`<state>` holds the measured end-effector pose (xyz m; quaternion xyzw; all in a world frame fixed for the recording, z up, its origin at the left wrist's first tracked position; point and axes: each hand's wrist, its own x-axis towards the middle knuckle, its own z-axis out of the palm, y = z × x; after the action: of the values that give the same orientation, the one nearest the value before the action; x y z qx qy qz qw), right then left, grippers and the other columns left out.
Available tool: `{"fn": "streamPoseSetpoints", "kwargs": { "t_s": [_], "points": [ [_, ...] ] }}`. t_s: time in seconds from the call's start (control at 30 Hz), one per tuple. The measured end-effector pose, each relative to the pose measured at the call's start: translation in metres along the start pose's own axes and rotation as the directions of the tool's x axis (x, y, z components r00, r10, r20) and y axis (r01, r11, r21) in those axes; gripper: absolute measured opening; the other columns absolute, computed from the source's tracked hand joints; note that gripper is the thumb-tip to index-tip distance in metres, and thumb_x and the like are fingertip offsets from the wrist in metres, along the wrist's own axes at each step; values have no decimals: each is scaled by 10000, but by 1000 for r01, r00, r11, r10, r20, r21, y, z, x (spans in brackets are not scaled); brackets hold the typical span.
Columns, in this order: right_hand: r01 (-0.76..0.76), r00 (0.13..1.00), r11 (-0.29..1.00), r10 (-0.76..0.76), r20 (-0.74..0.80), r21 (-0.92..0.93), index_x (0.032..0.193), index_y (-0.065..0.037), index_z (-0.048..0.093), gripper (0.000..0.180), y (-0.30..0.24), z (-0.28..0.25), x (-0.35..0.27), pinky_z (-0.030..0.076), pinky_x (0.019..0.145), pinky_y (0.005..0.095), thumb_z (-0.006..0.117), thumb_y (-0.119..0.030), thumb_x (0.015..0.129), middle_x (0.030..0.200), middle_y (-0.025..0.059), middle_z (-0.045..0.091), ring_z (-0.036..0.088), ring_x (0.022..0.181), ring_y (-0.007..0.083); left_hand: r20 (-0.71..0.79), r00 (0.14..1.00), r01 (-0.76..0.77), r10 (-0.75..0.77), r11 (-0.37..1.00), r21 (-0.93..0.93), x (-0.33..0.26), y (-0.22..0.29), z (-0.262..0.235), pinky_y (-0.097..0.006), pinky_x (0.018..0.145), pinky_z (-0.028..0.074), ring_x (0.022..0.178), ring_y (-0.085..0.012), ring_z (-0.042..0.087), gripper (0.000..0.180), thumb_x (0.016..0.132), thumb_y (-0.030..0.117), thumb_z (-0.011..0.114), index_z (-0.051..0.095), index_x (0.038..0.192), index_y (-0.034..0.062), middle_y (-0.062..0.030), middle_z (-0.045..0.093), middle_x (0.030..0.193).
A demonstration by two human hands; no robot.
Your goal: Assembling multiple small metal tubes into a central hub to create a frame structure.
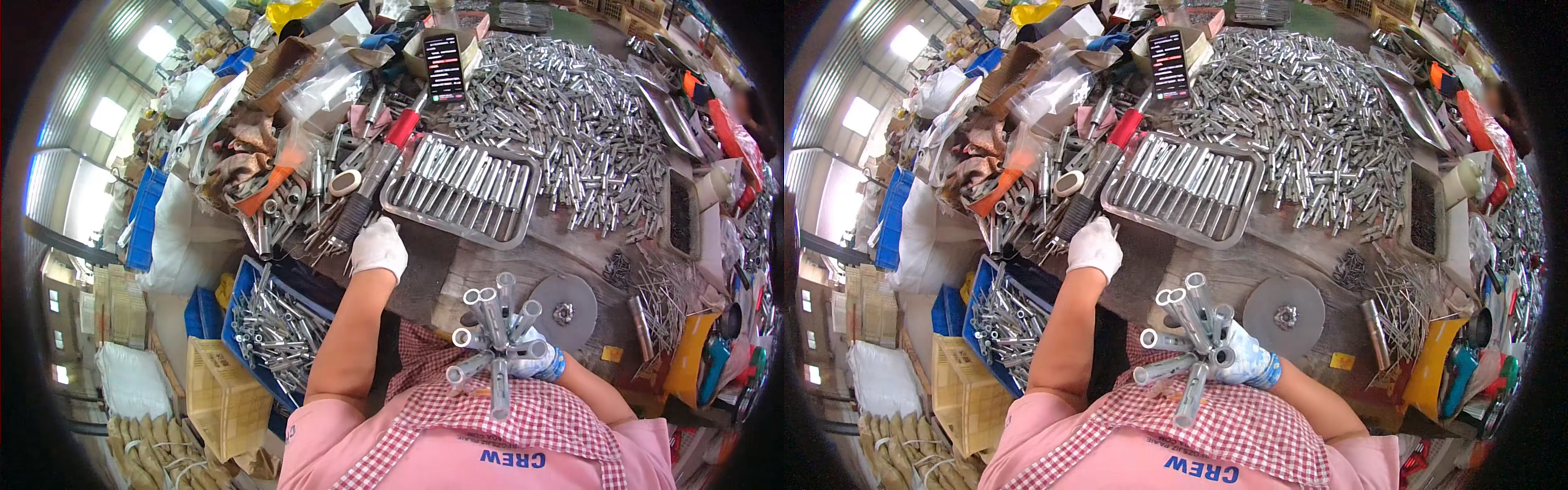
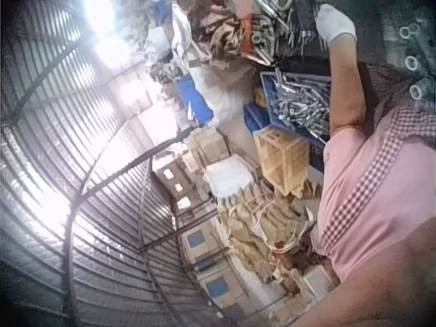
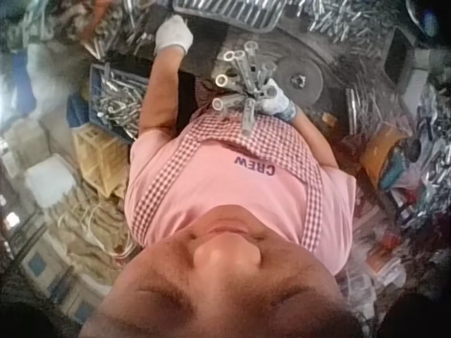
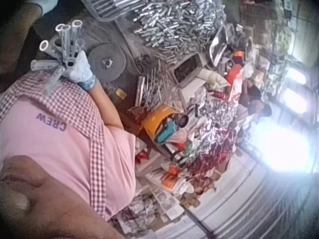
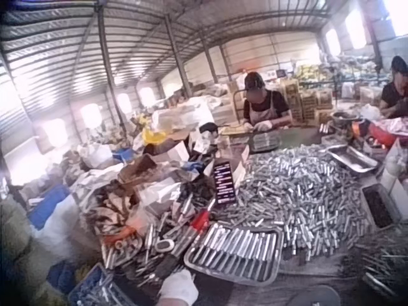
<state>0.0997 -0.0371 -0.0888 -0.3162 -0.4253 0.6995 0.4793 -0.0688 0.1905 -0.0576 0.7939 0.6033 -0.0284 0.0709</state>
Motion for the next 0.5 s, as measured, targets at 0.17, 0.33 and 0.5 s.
{"fn": "streamPoseSetpoints", "kwargs": {
  "t_s": [0.17,0.33,0.5],
  "points": [
    [-24,1000,996,25,-4,90,1349,-46,397,813,-2,3,3,411,986,370,798,-201,659,1336,125,457,451,1220,216,56,987,-132,152,954,-268,-1,-10,-11,-355,720,502,788,-274,640,396,766,68,590,519,1143,-30,-165,643,891],
    [-130,991,983,127,35,129,1274,-34,482,689,4,5,0,455,889,343,780,-147,663,1182,112,567,549,994,194,-171,979,-176,109,42,-983,-47,31,-89,-214,603,433,694,-98,525,484,840,19,481,392,1314,-17,-54,569,840],
    [-6,996,925,41,84,-379,1196,-21,524,620,7,-2,1,457,870,340,788,-142,648,1083,106,575,546,961,199,-519,834,-432,186,-364,-825,-67,43,-95,-326,776,464,794,-160,550,566,906,27,479,236,1416,58,-92,555,920]
  ]
}}
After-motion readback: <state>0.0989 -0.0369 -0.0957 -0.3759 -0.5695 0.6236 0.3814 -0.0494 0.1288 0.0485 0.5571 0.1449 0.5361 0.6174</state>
